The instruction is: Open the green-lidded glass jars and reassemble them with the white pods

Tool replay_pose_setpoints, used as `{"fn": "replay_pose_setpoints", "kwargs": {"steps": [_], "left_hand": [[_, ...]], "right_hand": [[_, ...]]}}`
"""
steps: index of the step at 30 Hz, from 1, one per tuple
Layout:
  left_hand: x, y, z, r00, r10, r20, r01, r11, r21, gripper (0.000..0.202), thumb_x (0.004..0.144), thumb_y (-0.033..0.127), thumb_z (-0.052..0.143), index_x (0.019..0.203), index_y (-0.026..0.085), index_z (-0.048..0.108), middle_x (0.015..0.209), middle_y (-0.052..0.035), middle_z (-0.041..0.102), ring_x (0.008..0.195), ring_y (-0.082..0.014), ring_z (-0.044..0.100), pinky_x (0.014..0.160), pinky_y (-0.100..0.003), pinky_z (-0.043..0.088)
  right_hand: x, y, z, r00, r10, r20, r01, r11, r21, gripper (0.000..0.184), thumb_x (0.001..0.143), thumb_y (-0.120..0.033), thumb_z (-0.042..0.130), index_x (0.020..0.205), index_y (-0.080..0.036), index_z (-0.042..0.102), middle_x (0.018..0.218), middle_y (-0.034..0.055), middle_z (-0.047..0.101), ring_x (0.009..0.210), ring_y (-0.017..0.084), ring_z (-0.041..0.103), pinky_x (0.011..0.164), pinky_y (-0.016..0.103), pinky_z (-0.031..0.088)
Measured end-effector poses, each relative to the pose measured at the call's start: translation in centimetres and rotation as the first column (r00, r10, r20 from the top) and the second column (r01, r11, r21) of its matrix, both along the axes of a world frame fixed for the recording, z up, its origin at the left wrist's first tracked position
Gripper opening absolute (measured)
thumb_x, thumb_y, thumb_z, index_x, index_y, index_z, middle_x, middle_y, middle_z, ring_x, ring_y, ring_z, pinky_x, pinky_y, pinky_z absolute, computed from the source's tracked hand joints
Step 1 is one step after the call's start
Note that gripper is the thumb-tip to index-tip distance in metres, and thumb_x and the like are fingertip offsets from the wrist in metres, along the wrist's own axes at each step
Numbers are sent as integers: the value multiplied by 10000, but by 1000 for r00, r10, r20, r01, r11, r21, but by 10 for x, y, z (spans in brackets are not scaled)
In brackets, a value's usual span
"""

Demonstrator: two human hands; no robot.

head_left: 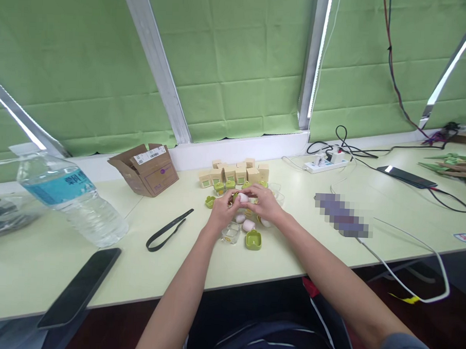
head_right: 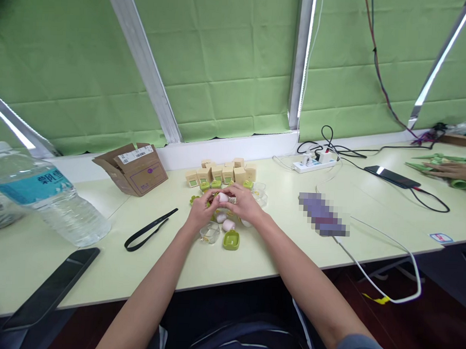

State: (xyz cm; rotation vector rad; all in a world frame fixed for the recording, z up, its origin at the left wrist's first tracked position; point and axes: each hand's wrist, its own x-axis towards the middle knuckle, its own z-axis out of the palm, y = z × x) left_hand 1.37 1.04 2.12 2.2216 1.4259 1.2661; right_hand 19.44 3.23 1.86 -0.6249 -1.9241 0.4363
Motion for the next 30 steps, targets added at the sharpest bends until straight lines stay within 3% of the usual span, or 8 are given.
{"fn": "replay_pose_setpoints", "kwargs": {"steps": [13,23,27,30], "left_hand": [[3,2,-2,996,23,-91,-16,997,80,268,918,249,450,1123,207,617,920,-39,717,778,-182,660,729,-292,487],[4,-6,5,1000,0,10,-1,1000,13,309,963,393,408,1067,215,638,885,-34,710,769,-185,650,702,-289,483],[4,-9,7,995,-81,55,81,997,3,363,983,413,369,1191,220,597,1055,-56,693,885,-188,650,795,-313,495],[5,-12,9,989,-123,83,126,992,-27,406,982,411,378,1324,238,512,1107,-64,674,868,-181,643,794,-319,503]], "right_hand": [[-1,-5,5,1000,10,19,-11,1000,25,254,873,-371,653,1081,-225,666,958,68,615,882,195,618,777,344,566],[-1,-11,7,1000,25,11,-24,999,-38,284,868,-414,655,1073,-217,658,967,71,606,870,191,618,767,349,580],[1,-9,6,996,31,-84,-40,993,-110,313,844,-432,679,1069,-215,659,995,73,615,902,191,628,778,342,587],[2,-8,6,988,2,-155,-28,986,-166,339,826,-462,688,1053,-212,659,1004,74,621,882,184,630,756,327,589]]}}
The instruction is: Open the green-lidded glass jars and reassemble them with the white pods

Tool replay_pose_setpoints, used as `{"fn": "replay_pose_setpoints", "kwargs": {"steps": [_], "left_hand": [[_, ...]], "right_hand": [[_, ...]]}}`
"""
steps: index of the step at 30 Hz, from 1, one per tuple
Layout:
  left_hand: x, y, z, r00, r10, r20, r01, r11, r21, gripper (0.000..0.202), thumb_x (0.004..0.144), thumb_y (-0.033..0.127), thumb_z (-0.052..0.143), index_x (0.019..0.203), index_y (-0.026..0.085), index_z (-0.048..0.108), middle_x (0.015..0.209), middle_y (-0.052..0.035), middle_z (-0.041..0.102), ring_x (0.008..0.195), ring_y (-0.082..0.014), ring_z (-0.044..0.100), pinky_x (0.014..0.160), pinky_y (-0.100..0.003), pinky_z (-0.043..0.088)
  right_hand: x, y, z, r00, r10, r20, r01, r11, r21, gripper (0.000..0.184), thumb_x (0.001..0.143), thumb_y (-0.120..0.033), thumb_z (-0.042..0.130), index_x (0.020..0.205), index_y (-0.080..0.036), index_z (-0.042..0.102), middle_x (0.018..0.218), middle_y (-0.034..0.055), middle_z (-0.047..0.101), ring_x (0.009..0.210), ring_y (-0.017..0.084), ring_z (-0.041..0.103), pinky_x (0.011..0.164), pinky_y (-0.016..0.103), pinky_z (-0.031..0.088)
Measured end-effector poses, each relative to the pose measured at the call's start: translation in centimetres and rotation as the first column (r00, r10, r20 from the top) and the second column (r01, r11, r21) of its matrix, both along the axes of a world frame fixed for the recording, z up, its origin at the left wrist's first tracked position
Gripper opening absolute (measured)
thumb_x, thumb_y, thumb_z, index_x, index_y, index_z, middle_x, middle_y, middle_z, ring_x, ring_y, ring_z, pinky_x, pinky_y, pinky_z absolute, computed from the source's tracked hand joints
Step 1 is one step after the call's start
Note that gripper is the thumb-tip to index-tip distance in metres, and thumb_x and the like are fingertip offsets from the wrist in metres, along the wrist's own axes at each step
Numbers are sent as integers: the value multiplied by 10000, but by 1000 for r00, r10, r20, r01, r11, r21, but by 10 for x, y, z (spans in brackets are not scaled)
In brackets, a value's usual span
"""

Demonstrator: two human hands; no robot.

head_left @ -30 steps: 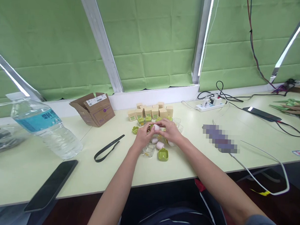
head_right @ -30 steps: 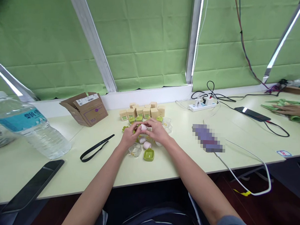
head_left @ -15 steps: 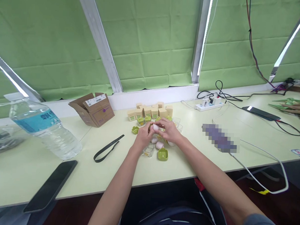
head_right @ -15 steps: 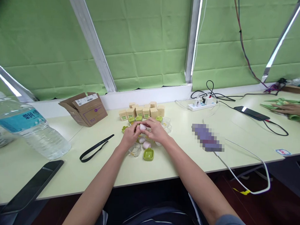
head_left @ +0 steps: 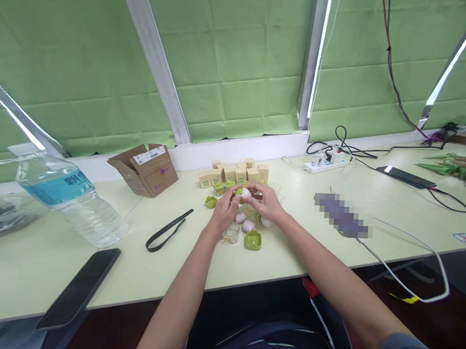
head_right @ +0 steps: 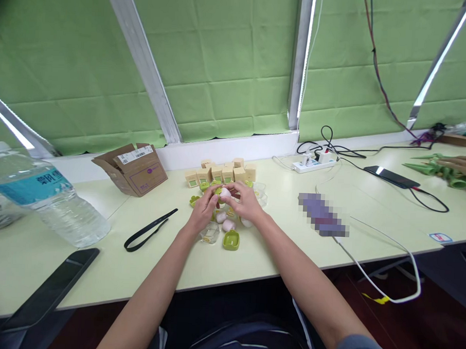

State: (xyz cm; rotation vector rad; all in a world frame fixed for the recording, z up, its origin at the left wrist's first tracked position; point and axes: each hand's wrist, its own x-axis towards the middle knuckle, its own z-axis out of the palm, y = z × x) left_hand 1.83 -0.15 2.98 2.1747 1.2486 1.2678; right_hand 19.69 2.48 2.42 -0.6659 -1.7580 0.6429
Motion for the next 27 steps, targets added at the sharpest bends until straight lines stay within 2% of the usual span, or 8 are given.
{"fn": "replay_pose_setpoints", "kwargs": {"steps": [5,7,16,22,27], "left_hand": [[-1,-4,3,995,-96,1,96,995,18,498,907,363,531,1381,242,439,1282,-88,599,961,-204,623,824,-328,500],[0,-6,4,995,-102,-15,102,994,30,515,881,332,559,1373,237,441,1304,-98,585,956,-208,620,809,-331,500],[7,-5,4,997,-43,-57,47,997,66,414,868,271,567,1278,231,528,1259,-77,625,1031,-207,628,868,-325,502],[7,-2,3,997,-42,-70,50,992,119,444,834,188,574,1276,225,543,1260,-63,635,1063,-198,629,891,-318,502],[7,-2,3,997,-32,-65,41,990,137,452,823,197,592,1272,213,551,1243,-59,651,1057,-193,639,894,-307,507]], "right_hand": [[1,1,1,999,-24,-42,22,998,-51,352,811,-486,687,1005,-192,665,966,70,643,825,171,613,716,305,574],[-1,0,2,999,-14,-40,11,998,-62,350,816,-483,679,1007,-189,668,937,65,649,802,167,606,695,296,562],[-5,-1,1,998,-55,16,56,996,-67,273,821,-408,686,975,-182,674,877,40,680,782,163,624,744,308,534],[-4,-3,4,998,-57,25,58,996,-67,270,857,-412,636,994,-183,672,901,44,687,811,170,632,756,310,518],[-3,-4,4,998,-55,29,57,996,-70,277,865,-418,616,1004,-186,675,883,42,694,787,169,633,726,302,513]]}}
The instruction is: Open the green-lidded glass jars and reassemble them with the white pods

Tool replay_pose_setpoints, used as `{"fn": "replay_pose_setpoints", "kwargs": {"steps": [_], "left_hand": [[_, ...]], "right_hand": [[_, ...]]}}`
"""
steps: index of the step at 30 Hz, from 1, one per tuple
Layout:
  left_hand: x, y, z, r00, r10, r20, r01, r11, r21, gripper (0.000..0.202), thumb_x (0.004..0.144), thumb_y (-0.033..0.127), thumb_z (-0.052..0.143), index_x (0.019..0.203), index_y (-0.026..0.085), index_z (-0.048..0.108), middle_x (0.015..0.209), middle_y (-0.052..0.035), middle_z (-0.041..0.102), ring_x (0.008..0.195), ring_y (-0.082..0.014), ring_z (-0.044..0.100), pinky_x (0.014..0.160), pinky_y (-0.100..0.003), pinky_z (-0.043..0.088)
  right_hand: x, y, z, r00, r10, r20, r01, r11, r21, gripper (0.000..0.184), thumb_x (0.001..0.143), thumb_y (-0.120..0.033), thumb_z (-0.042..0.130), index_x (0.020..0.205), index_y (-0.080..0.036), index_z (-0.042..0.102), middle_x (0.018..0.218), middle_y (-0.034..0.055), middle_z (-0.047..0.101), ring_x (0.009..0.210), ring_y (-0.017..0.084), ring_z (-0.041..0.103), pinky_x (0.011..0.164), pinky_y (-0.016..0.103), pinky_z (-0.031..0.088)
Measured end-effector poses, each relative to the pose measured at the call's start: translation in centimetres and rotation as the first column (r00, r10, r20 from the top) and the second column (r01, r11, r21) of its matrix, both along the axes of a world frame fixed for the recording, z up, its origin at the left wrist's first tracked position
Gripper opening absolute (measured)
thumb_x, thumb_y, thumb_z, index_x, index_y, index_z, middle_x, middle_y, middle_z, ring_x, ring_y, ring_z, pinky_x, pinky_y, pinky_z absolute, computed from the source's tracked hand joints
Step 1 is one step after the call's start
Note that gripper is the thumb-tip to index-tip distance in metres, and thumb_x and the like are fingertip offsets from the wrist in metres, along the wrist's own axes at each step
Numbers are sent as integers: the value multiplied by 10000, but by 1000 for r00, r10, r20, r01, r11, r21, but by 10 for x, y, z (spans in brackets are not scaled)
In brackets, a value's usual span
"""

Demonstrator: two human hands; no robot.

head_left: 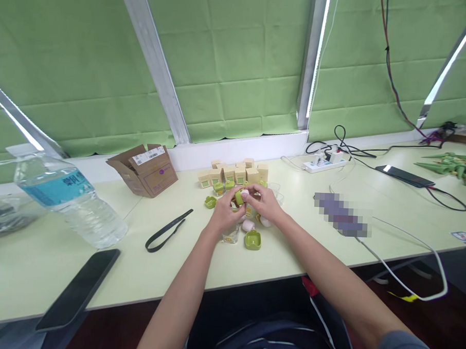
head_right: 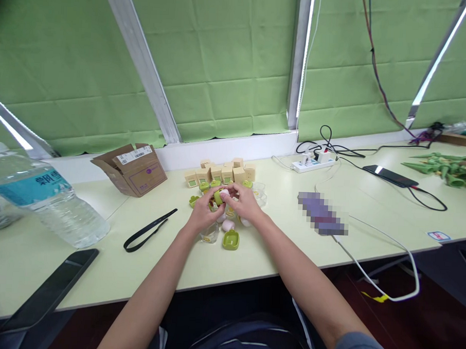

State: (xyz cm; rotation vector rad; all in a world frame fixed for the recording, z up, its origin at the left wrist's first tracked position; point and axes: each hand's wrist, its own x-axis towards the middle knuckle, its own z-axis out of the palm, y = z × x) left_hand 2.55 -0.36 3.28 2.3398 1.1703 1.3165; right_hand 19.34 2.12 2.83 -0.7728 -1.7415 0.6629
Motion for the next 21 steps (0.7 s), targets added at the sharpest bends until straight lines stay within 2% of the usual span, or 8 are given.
{"fn": "replay_pose_setpoints", "kwargs": {"steps": [5,10,14,21], "left_hand": [[0,-1,-1,999,37,4,-37,999,-10,434,827,249,615,1257,208,571,1180,-53,684,929,-174,669,834,-294,528],[0,-1,-1,998,60,7,-60,998,-12,435,824,260,629,1253,205,579,1187,-61,685,968,-192,672,864,-308,529],[1,0,-2,997,82,-8,-83,997,-7,432,825,276,638,1248,204,586,1156,-60,697,904,-181,679,831,-304,536],[0,2,-1,996,89,-22,-89,996,5,432,810,270,647,1233,201,594,1089,-48,713,838,-167,673,771,-287,532]], "right_hand": [[0,2,-2,1000,-27,-7,27,1000,3,279,857,-427,619,973,-182,687,821,33,687,747,160,626,701,287,513],[0,3,-2,999,-32,-6,32,999,11,274,854,-420,619,959,-177,692,804,29,685,727,151,620,674,270,509],[0,4,-3,999,-54,3,54,998,27,265,858,-419,615,942,-181,698,796,26,687,711,146,615,663,264,504],[1,6,-5,999,-34,-39,31,998,-59,312,838,-458,629,935,-172,709,814,47,704,732,167,640,689,288,544]]}}
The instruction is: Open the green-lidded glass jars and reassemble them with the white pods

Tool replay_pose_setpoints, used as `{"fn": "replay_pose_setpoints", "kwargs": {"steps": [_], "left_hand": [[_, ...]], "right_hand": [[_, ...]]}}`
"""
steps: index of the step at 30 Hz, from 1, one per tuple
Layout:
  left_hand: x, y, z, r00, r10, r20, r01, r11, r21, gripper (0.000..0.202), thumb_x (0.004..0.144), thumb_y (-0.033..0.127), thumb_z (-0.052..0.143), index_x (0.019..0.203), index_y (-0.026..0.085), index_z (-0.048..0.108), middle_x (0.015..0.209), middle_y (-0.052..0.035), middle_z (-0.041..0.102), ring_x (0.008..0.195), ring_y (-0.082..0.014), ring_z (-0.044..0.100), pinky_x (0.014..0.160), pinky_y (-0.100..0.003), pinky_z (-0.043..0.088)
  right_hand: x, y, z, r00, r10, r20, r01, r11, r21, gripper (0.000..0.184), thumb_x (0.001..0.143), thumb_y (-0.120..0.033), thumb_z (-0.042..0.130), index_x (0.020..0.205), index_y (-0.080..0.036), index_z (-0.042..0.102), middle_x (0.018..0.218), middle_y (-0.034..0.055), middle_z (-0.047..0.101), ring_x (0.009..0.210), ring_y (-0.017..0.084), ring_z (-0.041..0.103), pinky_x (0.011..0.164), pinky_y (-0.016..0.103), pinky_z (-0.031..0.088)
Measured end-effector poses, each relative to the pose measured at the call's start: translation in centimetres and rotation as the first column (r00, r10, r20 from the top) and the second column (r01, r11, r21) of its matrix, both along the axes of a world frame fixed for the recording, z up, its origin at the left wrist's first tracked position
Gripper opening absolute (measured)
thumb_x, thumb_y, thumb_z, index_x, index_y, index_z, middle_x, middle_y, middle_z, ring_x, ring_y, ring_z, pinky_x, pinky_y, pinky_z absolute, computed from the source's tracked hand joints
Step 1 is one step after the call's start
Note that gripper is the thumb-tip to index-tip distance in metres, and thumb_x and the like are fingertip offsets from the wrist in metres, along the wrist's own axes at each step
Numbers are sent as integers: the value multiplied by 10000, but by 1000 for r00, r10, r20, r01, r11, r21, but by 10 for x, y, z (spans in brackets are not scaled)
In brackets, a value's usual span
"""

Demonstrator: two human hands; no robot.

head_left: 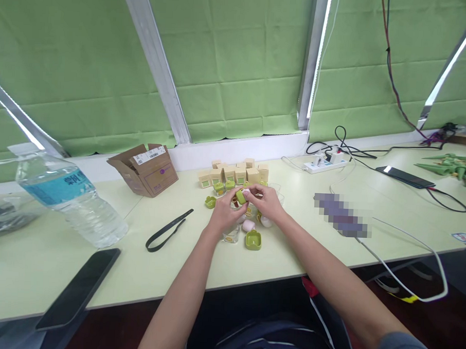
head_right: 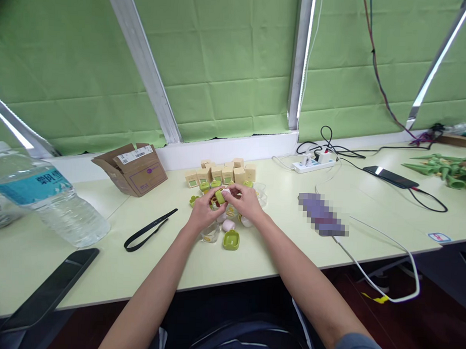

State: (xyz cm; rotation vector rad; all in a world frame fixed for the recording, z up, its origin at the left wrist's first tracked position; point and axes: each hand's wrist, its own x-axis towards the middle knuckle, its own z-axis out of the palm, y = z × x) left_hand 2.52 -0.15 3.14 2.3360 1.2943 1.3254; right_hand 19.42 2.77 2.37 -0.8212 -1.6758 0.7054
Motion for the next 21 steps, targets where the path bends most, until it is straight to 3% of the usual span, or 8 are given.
{"fn": "replay_pose_setpoints", "kwargs": {"steps": [7,12,17,21], "left_hand": [[4,-2,-1,999,43,12,-43,999,13,432,776,262,668,1202,211,619,980,-28,723,767,-154,659,745,-274,524],[-6,2,-2,980,188,62,-185,981,-50,333,791,387,666,1054,185,660,733,-4,674,613,-134,602,631,-248,494],[-19,6,1,945,286,156,-282,958,-48,443,816,401,632,1209,200,595,788,5,656,636,-115,584,648,-230,485],[-18,7,1,945,282,168,-281,959,-32,465,820,394,621,1243,206,575,841,-5,663,636,-109,570,657,-231,487]], "right_hand": [[0,0,0,1000,-27,-5,27,1000,-4,295,808,-436,649,910,-168,717,799,46,709,711,167,639,679,284,538],[10,6,1,991,-93,-92,92,996,-23,312,784,-441,663,900,-157,715,817,58,718,716,177,646,660,280,533],[14,9,1,984,-126,-125,125,992,-15,344,806,-462,642,940,-154,720,881,70,737,752,188,666,686,290,536],[11,7,1,988,-121,-97,122,993,-1,352,823,-480,628,960,-169,718,895,64,739,782,195,673,681,290,541]]}}
